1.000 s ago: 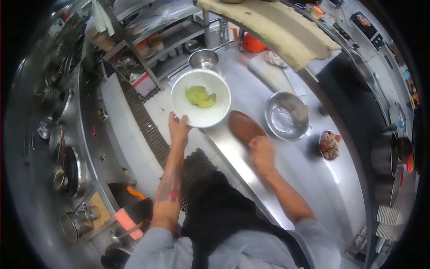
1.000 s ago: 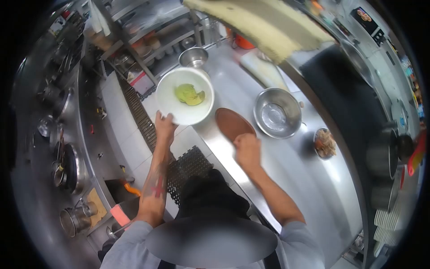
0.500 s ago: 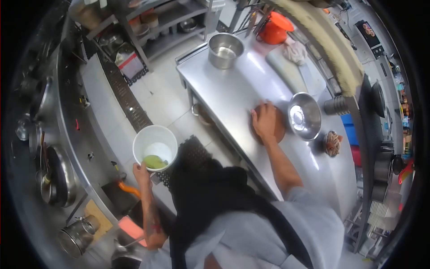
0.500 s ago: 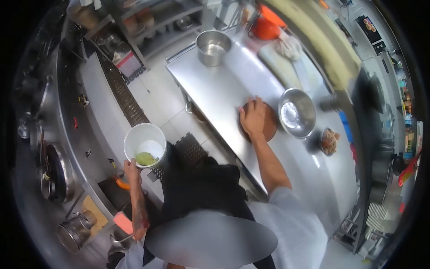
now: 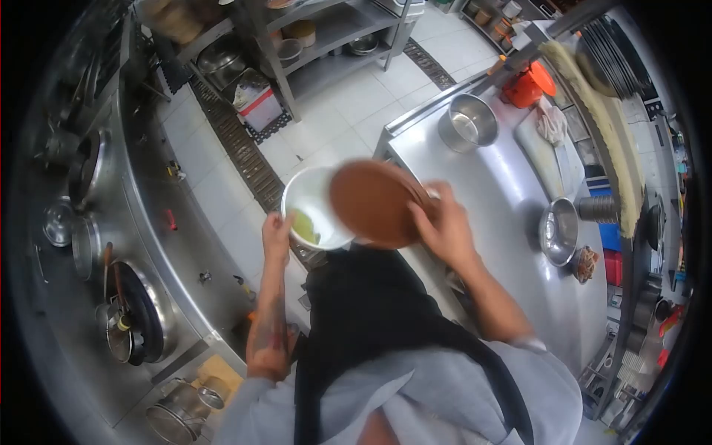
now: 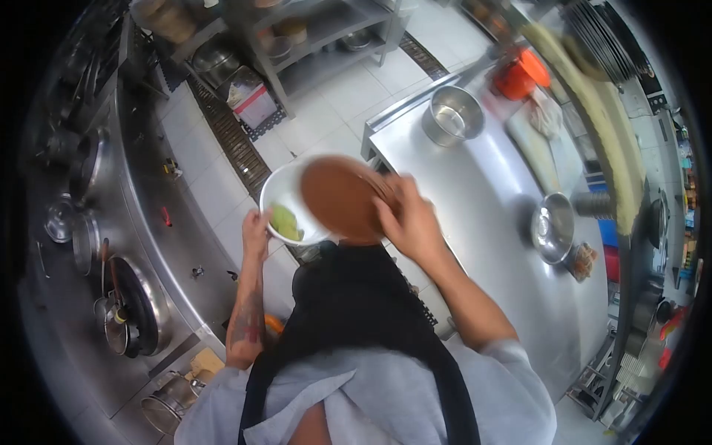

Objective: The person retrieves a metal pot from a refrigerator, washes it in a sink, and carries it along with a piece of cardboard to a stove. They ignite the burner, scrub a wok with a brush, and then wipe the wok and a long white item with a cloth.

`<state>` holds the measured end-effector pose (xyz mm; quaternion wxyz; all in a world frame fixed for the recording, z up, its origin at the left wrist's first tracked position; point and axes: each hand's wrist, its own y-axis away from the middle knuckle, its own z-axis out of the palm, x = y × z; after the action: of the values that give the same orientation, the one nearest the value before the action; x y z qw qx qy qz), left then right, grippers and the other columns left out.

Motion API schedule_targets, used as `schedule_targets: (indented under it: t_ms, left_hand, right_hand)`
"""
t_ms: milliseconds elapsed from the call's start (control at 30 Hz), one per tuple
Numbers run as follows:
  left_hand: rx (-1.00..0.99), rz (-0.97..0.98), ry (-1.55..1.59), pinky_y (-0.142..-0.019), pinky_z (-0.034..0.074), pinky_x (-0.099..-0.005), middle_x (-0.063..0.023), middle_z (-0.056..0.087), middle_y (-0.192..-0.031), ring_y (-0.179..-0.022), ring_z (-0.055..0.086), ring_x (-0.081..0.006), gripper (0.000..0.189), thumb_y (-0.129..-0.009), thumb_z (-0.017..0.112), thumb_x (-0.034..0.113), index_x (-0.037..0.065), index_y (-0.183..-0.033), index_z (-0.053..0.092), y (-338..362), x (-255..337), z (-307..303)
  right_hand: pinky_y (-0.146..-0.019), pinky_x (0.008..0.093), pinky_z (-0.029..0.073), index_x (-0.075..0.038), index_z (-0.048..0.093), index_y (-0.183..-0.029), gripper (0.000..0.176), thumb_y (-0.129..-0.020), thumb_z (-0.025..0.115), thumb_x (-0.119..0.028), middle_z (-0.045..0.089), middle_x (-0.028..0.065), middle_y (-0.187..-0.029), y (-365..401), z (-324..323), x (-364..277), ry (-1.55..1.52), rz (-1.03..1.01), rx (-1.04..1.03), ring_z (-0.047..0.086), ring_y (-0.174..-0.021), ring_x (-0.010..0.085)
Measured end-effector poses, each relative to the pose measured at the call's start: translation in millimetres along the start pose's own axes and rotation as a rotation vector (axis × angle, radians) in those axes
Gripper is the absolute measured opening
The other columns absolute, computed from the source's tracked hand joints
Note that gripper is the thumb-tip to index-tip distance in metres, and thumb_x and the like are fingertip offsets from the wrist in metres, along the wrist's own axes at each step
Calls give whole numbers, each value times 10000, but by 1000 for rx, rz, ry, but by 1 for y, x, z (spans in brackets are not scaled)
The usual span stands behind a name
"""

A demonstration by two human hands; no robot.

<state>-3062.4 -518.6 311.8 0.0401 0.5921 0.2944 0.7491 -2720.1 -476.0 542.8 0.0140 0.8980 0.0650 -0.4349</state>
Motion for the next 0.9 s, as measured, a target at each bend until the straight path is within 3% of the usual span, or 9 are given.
schedule_targets:
  t_ms: [67, 200, 267, 433, 567, 633, 700, 833, 900]
  left_hand:
    - [-30, -65, 111, -695, 531, -295, -53, 634, -955, -817, 629, -138, 253, -910, 700, 213, 46, -1053, 574, -18, 61, 6]
    - [-119, 66, 161, -700, 485, -257, -44, 622, -906, -796, 593, -115, 319, -871, 761, 231, 36, -1044, 578, -59, 131, 22]
    - [-11, 174, -110, -674, 476, -248, -40, 607, -841, -763, 583, -103, 350, -813, 816, 189, 22, -980, 557, -91, 144, 20]
    - [-1, -1, 21, -669, 494, -246, -41, 608, -840, -738, 590, -105, 392, -772, 856, 168, 33, -945, 531, -218, 129, -9]
    - [109, -121, -453, -735, 533, -278, -116, 624, -931, -837, 640, -163, 520, -756, 879, 240, -16, -1060, 543, -332, 113, -9]
    - [312, 315, -1125, -856, 539, -329, -211, 571, -1163, -1027, 633, -232, 730, -752, 880, 278, -31, -1290, 495, -357, 123, 1]
    - [116, 58, -706, -946, 516, -379, -225, 439, -1366, -1157, 581, -285, 856, -771, 862, 275, 26, -1445, 395, -372, 114, -18]
    - [224, -121, -744, -846, 549, -372, -176, 530, -1279, -1014, 634, -278, 667, -813, 826, 234, 45, -1363, 501, -308, 53, -75]
    - [245, -351, -886, -798, 536, -380, -178, 610, -1056, -918, 647, -275, 462, -818, 780, 206, 12, -1186, 581, -262, 43, -93]
  right_hand:
    - [-764, 379, 553, -45, 501, -1200, 391, -894, 699, -186, 724, 202, -972, -66, 63, 12, -398, 150, -82, 709, -964, 362]
    - [-838, 355, 542, -75, 481, -1301, 457, -903, 700, -125, 652, 225, -1184, -169, 149, 45, 176, 19, -132, 664, -1030, 242]
    - [-881, 402, 547, -69, 431, -1381, 576, -880, 714, -89, 596, 230, -1253, -205, 173, 38, -569, 496, -352, 632, -1102, 277]
    - [-852, 434, 581, -9, 434, -1352, 566, -869, 723, -76, 612, 184, -1182, -315, 253, 102, -895, 836, -889, 665, -1005, 275]
    - [-852, 447, 586, 8, 453, -1347, 536, -901, 708, -146, 609, 171, -1188, -391, 336, 177, -834, 979, -703, 667, -981, 308]
    - [-796, 422, 588, 10, 522, -1255, 441, -907, 704, -189, 615, 158, -1173, -440, 376, 246, -830, 981, -636, 668, -952, 307]
    - [-656, 349, 545, -22, 623, -1007, 306, -871, 741, -268, 664, 102, -986, -489, 397, 284, -763, 1004, -584, 664, -856, 255]
    - [-464, 308, 446, 51, 628, -984, 320, -831, 726, -213, 612, 117, -766, -597, 447, 354, -443, 959, -171, 588, -550, 212]
    - [-580, 295, 511, 55, 625, -1014, 272, -863, 687, -162, 614, 116, -829, -628, 477, 372, -669, 1046, 26, 603, -655, 219]
